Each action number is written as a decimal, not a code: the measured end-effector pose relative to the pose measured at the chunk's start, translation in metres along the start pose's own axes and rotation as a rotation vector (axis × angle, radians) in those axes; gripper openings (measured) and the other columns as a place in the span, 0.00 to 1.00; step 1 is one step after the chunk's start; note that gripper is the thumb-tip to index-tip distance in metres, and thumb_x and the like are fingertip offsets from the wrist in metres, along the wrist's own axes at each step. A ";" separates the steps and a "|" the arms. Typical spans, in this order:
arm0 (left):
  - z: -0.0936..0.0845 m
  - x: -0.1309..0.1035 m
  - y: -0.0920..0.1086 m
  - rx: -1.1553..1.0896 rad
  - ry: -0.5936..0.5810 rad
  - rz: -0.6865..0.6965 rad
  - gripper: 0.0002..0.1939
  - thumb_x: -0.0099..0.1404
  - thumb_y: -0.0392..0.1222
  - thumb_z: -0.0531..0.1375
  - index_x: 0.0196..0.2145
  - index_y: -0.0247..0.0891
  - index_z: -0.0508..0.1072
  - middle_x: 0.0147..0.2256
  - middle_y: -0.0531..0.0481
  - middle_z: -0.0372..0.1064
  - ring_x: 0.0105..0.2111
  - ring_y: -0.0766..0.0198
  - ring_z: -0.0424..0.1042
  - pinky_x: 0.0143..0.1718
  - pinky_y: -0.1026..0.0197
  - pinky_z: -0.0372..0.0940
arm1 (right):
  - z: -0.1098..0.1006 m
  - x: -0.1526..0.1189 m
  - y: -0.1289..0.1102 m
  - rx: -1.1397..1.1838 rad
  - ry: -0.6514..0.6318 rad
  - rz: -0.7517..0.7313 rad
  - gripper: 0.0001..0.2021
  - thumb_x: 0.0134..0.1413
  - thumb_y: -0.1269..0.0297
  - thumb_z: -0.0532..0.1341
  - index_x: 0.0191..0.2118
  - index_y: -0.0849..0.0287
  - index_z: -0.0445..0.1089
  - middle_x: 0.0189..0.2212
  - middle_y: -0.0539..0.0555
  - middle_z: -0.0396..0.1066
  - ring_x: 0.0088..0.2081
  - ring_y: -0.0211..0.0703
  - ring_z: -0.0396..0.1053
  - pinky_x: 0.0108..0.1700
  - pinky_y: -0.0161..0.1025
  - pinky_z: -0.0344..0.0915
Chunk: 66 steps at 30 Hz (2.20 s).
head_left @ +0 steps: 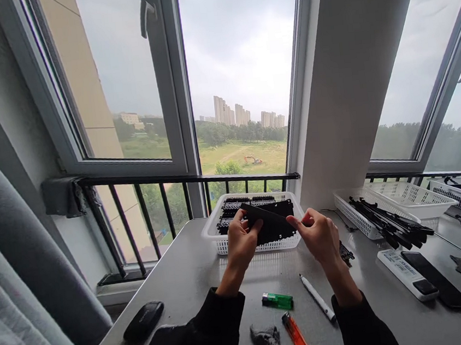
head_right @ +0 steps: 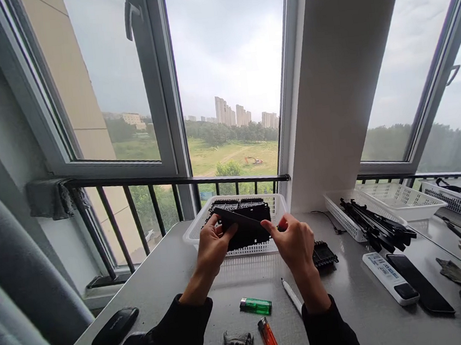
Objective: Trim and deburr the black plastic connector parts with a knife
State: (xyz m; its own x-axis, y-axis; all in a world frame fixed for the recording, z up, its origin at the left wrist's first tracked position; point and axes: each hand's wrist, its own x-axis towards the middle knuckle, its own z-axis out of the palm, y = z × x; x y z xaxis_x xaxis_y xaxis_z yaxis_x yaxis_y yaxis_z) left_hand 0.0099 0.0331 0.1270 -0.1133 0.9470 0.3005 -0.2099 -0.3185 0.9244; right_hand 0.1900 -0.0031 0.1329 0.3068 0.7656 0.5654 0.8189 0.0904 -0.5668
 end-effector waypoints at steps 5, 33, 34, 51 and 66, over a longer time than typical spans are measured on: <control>-0.005 0.004 0.004 -0.106 0.049 -0.094 0.26 0.44 0.42 0.68 0.41 0.36 0.67 0.23 0.53 0.73 0.26 0.59 0.75 0.30 0.60 0.69 | -0.014 0.012 0.025 -0.106 0.117 0.124 0.27 0.52 0.34 0.55 0.23 0.55 0.61 0.20 0.51 0.69 0.25 0.43 0.64 0.29 0.36 0.47; -0.003 0.000 0.008 -0.109 -0.007 -0.115 0.25 0.43 0.41 0.68 0.40 0.36 0.67 0.24 0.52 0.74 0.25 0.61 0.74 0.29 0.60 0.69 | -0.009 0.004 0.009 -0.069 0.048 0.057 0.29 0.50 0.31 0.54 0.21 0.55 0.60 0.19 0.51 0.68 0.23 0.43 0.63 0.29 0.36 0.48; -0.003 0.001 0.008 -0.111 -0.001 -0.112 0.25 0.43 0.41 0.68 0.40 0.37 0.67 0.24 0.53 0.74 0.25 0.60 0.74 0.29 0.60 0.69 | -0.010 0.007 0.015 -0.067 0.069 0.084 0.28 0.51 0.32 0.54 0.21 0.55 0.60 0.19 0.51 0.68 0.23 0.44 0.63 0.29 0.36 0.48; 0.009 -0.009 0.003 0.024 -0.126 -0.065 0.20 0.46 0.42 0.66 0.38 0.39 0.68 0.24 0.52 0.73 0.23 0.61 0.72 0.24 0.62 0.66 | -0.003 -0.004 -0.006 0.266 -0.049 0.068 0.28 0.45 0.36 0.61 0.41 0.57 0.68 0.25 0.50 0.69 0.28 0.45 0.67 0.31 0.38 0.59; 0.002 -0.004 0.003 -0.119 -0.258 -0.204 0.24 0.44 0.43 0.69 0.40 0.39 0.69 0.26 0.53 0.74 0.24 0.61 0.73 0.27 0.61 0.68 | -0.009 0.008 0.012 0.731 -0.218 0.149 0.26 0.44 0.37 0.63 0.34 0.57 0.65 0.19 0.44 0.58 0.21 0.37 0.57 0.25 0.35 0.55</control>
State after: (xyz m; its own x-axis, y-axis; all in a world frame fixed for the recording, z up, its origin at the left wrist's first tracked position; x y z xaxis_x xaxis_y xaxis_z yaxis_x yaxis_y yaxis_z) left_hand 0.0116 0.0280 0.1292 0.1889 0.9662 0.1756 -0.3168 -0.1093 0.9422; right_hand 0.2065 -0.0016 0.1366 0.2242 0.9038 0.3645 0.2253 0.3158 -0.9217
